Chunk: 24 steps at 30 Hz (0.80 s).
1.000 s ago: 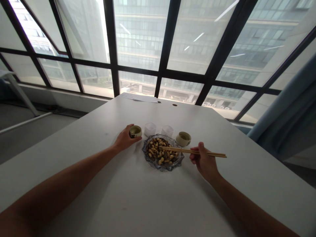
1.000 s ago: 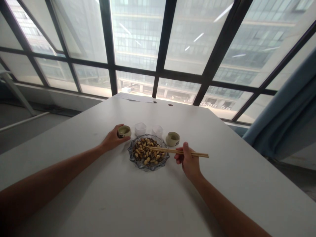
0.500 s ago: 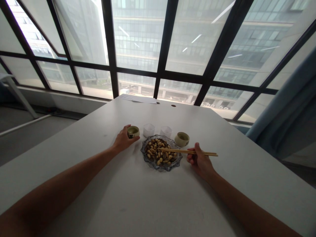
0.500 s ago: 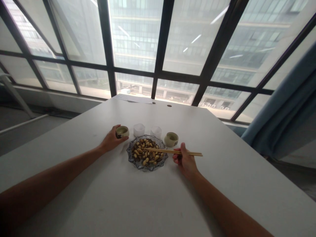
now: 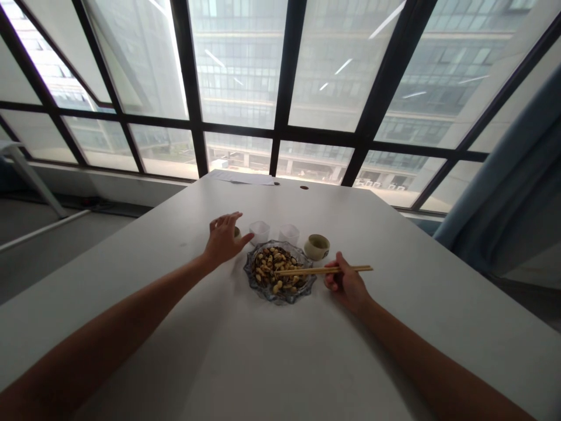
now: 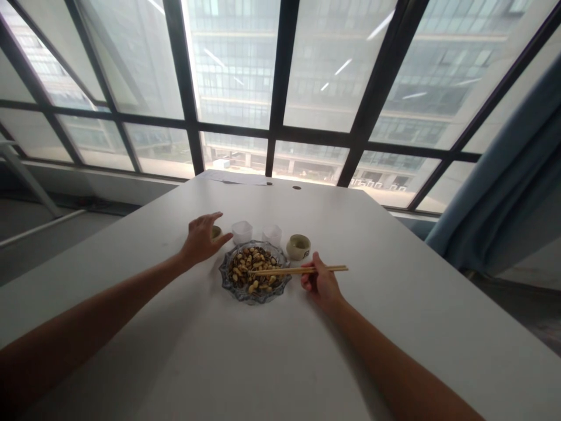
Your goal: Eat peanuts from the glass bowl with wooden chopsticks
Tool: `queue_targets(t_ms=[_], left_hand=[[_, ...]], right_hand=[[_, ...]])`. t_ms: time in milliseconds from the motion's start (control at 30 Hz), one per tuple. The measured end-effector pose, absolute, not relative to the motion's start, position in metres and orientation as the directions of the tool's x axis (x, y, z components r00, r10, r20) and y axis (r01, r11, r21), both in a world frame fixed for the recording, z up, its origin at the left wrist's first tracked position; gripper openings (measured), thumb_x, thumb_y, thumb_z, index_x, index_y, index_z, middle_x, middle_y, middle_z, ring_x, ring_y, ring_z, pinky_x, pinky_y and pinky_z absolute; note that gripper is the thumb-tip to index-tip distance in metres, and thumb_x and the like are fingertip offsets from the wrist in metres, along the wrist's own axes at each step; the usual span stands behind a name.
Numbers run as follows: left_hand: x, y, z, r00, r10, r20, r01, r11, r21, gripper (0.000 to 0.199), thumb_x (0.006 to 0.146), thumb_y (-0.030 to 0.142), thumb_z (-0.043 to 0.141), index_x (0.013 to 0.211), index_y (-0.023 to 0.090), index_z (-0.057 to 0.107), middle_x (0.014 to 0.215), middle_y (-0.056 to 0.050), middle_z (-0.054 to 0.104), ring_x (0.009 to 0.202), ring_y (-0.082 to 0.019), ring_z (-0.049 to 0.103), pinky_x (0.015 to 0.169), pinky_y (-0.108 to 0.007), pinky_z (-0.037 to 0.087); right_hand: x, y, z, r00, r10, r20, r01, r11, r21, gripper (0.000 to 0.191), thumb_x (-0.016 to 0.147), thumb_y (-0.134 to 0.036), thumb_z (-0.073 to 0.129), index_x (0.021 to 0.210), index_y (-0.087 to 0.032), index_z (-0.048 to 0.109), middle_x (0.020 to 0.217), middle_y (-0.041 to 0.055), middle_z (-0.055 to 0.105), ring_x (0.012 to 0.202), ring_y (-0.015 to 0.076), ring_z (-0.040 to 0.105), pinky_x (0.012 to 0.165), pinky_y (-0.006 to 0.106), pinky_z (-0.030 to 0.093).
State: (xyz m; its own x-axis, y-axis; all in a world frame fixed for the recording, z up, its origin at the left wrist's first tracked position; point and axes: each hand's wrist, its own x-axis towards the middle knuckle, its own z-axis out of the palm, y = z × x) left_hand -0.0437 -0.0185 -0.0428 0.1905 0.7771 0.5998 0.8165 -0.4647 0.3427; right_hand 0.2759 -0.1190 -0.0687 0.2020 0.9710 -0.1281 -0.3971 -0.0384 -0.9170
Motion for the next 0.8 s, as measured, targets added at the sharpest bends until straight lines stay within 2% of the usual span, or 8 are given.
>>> queue_targets(t_ms=[133,267,333,433,533,633,800], left_hand=[[-0.021,0.004,-0.027,0.303,0.845,0.441,0.834,-0.459,0.305,0.073,0.078,0.056,0.067,0.137,0.018,0.049,0.132,-0.019,0.063,0.128,-0.038,0.053,0.113,-0.053,0.026],[-0.009,0.025,-0.024,0.284,0.919,0.274,0.852,-0.373,0.368,0.077,0.073,0.057,0.071,0.135,0.018,0.049,0.127,-0.02,0.066,0.122,-0.04,0.058,0.107,-0.055,0.034],[-0.009,0.029,-0.024,0.277,0.927,0.252,0.839,-0.362,0.407,0.077,0.073,0.053,0.072,0.136,0.018,0.047,0.123,-0.018,0.068,0.118,-0.038,0.061,0.105,-0.053,0.038],[-0.012,0.026,-0.022,0.355,0.856,0.376,0.772,-0.495,0.398,0.078,0.071,0.04,0.076,0.139,0.019,0.046,0.126,-0.016,0.066,0.119,-0.035,0.061,0.104,-0.049,0.042],[-0.017,0.019,-0.02,0.444,0.726,0.525,0.719,-0.639,0.275,0.073,0.072,0.028,0.075,0.14,0.02,0.048,0.134,-0.014,0.061,0.126,-0.035,0.054,0.109,-0.05,0.039],[-0.021,0.013,-0.018,0.485,0.681,0.549,0.709,-0.673,0.209,0.071,0.075,0.023,0.072,0.142,0.022,0.047,0.138,-0.013,0.058,0.129,-0.034,0.051,0.111,-0.052,0.037],[-0.025,0.01,-0.022,0.488,0.665,0.565,0.696,-0.687,0.207,0.071,0.076,0.025,0.072,0.142,0.022,0.047,0.138,-0.012,0.058,0.129,-0.033,0.052,0.112,-0.051,0.036]], right_hand=[[0.277,-0.119,-0.066,0.141,0.983,-0.117,-0.384,-0.055,-0.922,0.054,0.071,-0.067,0.076,0.059,-0.016,0.061,0.038,-0.0004,0.052,0.028,0.0072,0.04,0.029,0.019,0.031],[0.275,-0.121,-0.062,0.107,0.986,-0.126,-0.387,-0.075,-0.919,0.054,0.069,-0.065,0.078,0.057,-0.015,0.061,0.037,-0.0014,0.051,0.027,0.0066,0.04,0.029,0.018,0.029],[0.274,-0.122,-0.061,0.093,0.986,-0.139,-0.398,-0.091,-0.913,0.054,0.068,-0.065,0.079,0.057,-0.015,0.06,0.036,-0.0018,0.051,0.028,0.0061,0.039,0.03,0.017,0.029],[0.274,-0.122,-0.061,0.087,0.985,-0.147,-0.402,-0.101,-0.91,0.055,0.066,-0.065,0.08,0.057,-0.015,0.061,0.037,-0.002,0.051,0.028,0.0058,0.04,0.03,0.016,0.028],[0.275,-0.121,-0.063,0.081,0.988,-0.134,-0.388,-0.092,-0.917,0.055,0.067,-0.066,0.078,0.059,-0.015,0.06,0.037,-0.0021,0.051,0.028,0.0063,0.041,0.03,0.017,0.028],[0.276,-0.121,-0.064,0.07,0.989,-0.127,-0.385,-0.091,-0.918,0.054,0.066,-0.066,0.079,0.059,-0.015,0.06,0.038,-0.002,0.052,0.029,0.0069,0.042,0.03,0.017,0.029],[0.276,-0.121,-0.064,0.077,0.987,-0.139,-0.385,-0.099,-0.918,0.054,0.064,-0.065,0.081,0.059,-0.016,0.061,0.038,-0.0021,0.052,0.03,0.0068,0.042,0.03,0.017,0.029]])
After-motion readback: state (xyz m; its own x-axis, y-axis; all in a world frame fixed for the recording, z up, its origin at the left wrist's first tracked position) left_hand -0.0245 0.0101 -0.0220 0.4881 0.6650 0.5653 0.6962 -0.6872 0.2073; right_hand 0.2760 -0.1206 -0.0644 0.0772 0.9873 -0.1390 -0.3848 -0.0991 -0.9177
